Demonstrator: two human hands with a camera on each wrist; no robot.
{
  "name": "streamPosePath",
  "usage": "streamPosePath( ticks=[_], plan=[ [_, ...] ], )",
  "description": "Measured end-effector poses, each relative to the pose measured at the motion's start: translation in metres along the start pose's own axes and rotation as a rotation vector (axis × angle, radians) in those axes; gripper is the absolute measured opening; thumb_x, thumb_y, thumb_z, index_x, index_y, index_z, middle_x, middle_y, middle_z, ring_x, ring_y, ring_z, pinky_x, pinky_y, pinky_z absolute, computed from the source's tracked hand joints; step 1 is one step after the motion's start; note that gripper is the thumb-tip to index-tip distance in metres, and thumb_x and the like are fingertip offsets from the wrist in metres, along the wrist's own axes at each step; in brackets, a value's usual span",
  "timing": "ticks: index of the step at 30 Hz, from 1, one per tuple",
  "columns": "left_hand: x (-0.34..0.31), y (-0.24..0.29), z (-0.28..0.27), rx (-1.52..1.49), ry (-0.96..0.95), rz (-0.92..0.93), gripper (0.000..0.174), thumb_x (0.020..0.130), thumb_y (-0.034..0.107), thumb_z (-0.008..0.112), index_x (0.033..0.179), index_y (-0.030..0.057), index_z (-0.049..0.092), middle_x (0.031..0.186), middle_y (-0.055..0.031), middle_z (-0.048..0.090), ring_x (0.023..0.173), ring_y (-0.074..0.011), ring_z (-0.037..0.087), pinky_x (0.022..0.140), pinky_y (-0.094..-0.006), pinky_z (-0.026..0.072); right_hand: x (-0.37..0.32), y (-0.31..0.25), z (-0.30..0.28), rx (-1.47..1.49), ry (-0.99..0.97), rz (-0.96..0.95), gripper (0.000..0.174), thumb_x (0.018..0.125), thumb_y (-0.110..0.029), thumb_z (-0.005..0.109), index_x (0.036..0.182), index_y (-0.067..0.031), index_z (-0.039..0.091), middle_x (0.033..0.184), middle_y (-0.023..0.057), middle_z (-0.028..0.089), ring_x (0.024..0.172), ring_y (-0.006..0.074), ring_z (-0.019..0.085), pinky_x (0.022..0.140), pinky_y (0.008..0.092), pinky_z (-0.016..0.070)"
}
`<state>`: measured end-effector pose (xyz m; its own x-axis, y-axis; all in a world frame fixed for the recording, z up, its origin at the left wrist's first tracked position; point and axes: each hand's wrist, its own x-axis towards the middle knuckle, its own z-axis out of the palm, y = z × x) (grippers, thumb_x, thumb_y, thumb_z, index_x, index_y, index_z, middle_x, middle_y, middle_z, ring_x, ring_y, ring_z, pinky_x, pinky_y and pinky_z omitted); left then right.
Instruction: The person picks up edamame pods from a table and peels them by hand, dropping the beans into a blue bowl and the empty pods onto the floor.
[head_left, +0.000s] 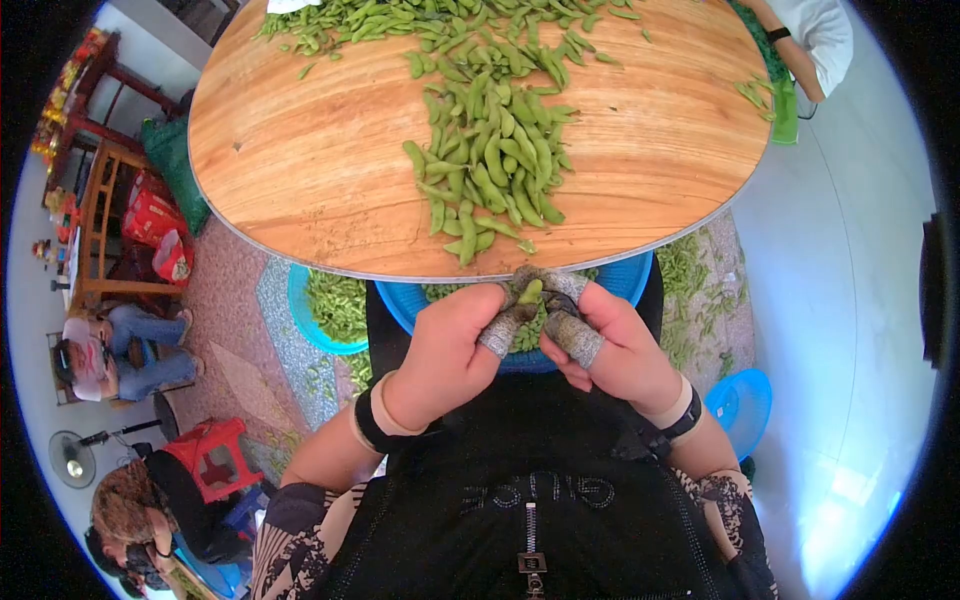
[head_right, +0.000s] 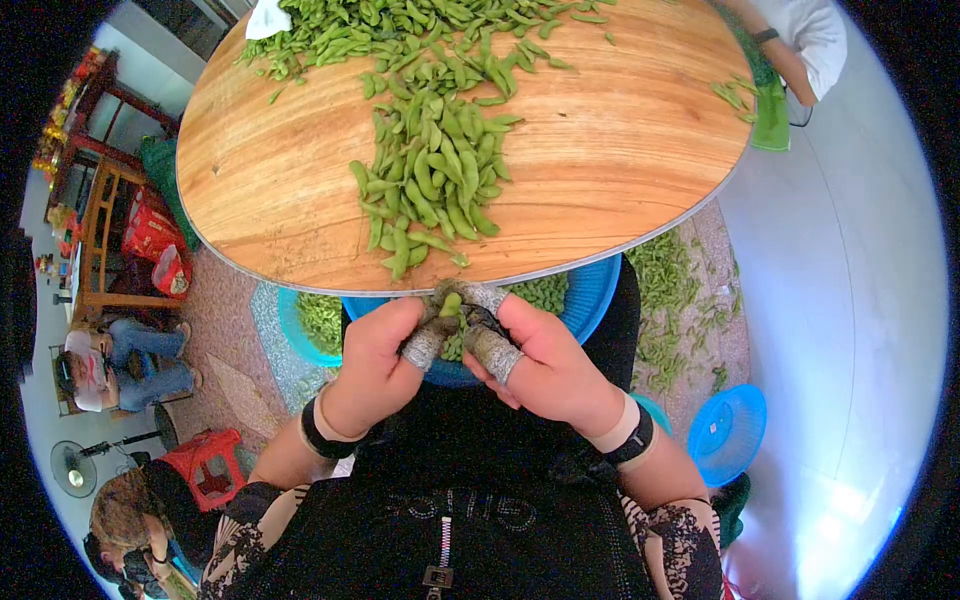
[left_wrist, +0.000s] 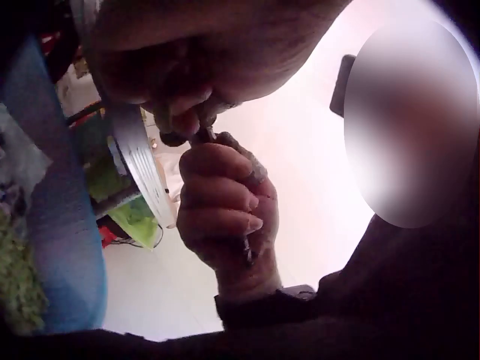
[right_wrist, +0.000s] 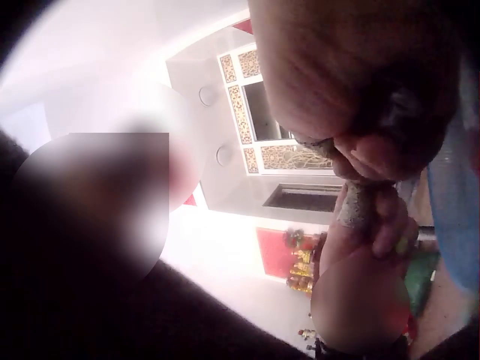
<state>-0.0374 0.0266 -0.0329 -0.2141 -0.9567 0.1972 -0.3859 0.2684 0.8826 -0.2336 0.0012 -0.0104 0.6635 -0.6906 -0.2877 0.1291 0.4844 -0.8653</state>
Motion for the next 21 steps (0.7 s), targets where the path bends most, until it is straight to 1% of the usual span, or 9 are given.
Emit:
streamPosePath(
  ticks=[3, 5, 6, 8, 10, 13, 15, 18, 21],
  plan=[
    [0.001, 0.007, -0.005, 0.335, 0.023, 0.222, 0.01, 0.088, 0.006, 0.056, 0.096, -0.0004, 0.058, 0.072, -0.005, 0.057, 0.065, -0.0112, 0.057, 0.058, -0.0268, 0.0453, 0.002, -0.001, 0.0, 0.009, -0.003, 0.022, 0.033, 0.097, -0.014, 0.045, 0.13, -0.0091, 0.045, 0.071, -0.0029, 0.05, 0.05, 0.003, 0.04, 0.042, 0.0181, 0.0334],
    [-0.001, 0.011, -0.011, -0.261, -0.177, -0.171, 0.013, 0.09, 0.009, 0.056, 0.099, 0.0004, 0.058, 0.07, -0.0043, 0.057, 0.058, -0.0095, 0.053, 0.051, -0.0243, 0.0418, 0.0, -0.005, 0.0, 0.223, -0.058, 0.142, 0.033, 0.097, -0.014, 0.045, 0.129, -0.0098, 0.046, 0.069, -0.0032, 0.05, 0.049, 0.0031, 0.038, 0.042, 0.0183, 0.0329],
    [-0.002, 0.01, -0.012, -0.263, -0.177, -0.171, 0.013, 0.09, 0.009, 0.056, 0.099, 0.0004, 0.058, 0.07, -0.0043, 0.057, 0.058, -0.0095, 0.053, 0.051, -0.0243, 0.0418, 0.0, -0.004, 0.0, 0.222, -0.058, 0.143, 0.033, 0.097, -0.014, 0.045, 0.129, -0.0098, 0.046, 0.069, -0.0032, 0.05, 0.049, 0.0031, 0.038, 0.042, 0.0183, 0.0329],
    [-0.003, 0.007, -0.015, -1.233, -0.285, -0.691, 0.016, 0.092, 0.013, 0.053, 0.102, 0.002, 0.058, 0.07, -0.0028, 0.057, 0.053, -0.0062, 0.048, 0.045, -0.02, 0.0348, -0.002, 0.0, 0.001, 0.377, -0.13, 0.155, 0.032, 0.097, -0.014, 0.045, 0.129, -0.0101, 0.046, 0.068, -0.0032, 0.049, 0.048, 0.0033, 0.037, 0.042, 0.0186, 0.0327],
    [-0.004, 0.0, -0.015, -1.329, -0.332, -0.658, 0.017, 0.095, 0.016, 0.05, 0.102, 0.004, 0.059, 0.07, -0.0012, 0.058, 0.052, -0.0036, 0.046, 0.044, -0.0163, 0.0286, 0.0, -0.001, 0.003, 0.281, -0.096, 0.121, 0.032, 0.097, -0.014, 0.045, 0.129, -0.0101, 0.047, 0.068, -0.0031, 0.049, 0.048, 0.0034, 0.037, 0.042, 0.0187, 0.033],
    [0.0, 0.0, -0.013, -0.891, -0.3, -0.663, 0.013, 0.092, 0.014, 0.055, 0.098, 0.0032, 0.058, 0.069, -0.0012, 0.057, 0.051, -0.004, 0.044, 0.044, -0.0196, 0.033, 0.003, 0.002, 0.002, 0.165, -0.022, 0.107, 0.031, 0.097, -0.014, 0.045, 0.128, -0.0097, 0.048, 0.069, -0.0028, 0.048, 0.049, 0.0037, 0.037, 0.042, 0.019, 0.0335],
    [-0.003, -0.001, -0.006, -0.052, -0.084, -0.121, 0.013, 0.085, 0.011, 0.062, 0.093, 0.0018, 0.057, 0.068, -0.0056, 0.058, 0.051, -0.0105, 0.05, 0.047, -0.0252, 0.0401, 0.005, 0.004, 0.003, 0.148, 0.015, 0.128, 0.031, 0.097, -0.014, 0.045, 0.127, -0.0094, 0.048, 0.069, -0.0027, 0.049, 0.049, 0.0038, 0.038, 0.042, 0.0191, 0.0338],
    [-0.005, -0.001, -0.004, 0.441, -0.003, 0.082, 0.018, 0.078, 0.008, 0.066, 0.092, 0.0, 0.056, 0.07, -0.0105, 0.059, 0.057, -0.0196, 0.057, 0.052, -0.0299, 0.0452, 0.008, 0.009, 0.007, 0.08, 0.033, 0.124, 0.029, 0.096, -0.014, 0.045, 0.125, -0.0087, 0.049, 0.068, -0.0025, 0.048, 0.049, 0.0044, 0.038, 0.042, 0.0194, 0.0342],
    [-0.005, 0.0, 0.0, 0.588, 0.047, 0.213, 0.018, 0.078, 0.005, 0.063, 0.095, 0.0, 0.057, 0.071, -0.0132, 0.059, 0.061, -0.0255, 0.06, 0.053, -0.0305, 0.0456, 0.009, 0.013, 0.006, 0.032, 0.1, 0.113, 0.029, 0.096, -0.013, 0.045, 0.124, -0.0081, 0.049, 0.067, -0.0021, 0.049, 0.048, 0.0047, 0.039, 0.042, 0.0197, 0.0344]
  ],
)
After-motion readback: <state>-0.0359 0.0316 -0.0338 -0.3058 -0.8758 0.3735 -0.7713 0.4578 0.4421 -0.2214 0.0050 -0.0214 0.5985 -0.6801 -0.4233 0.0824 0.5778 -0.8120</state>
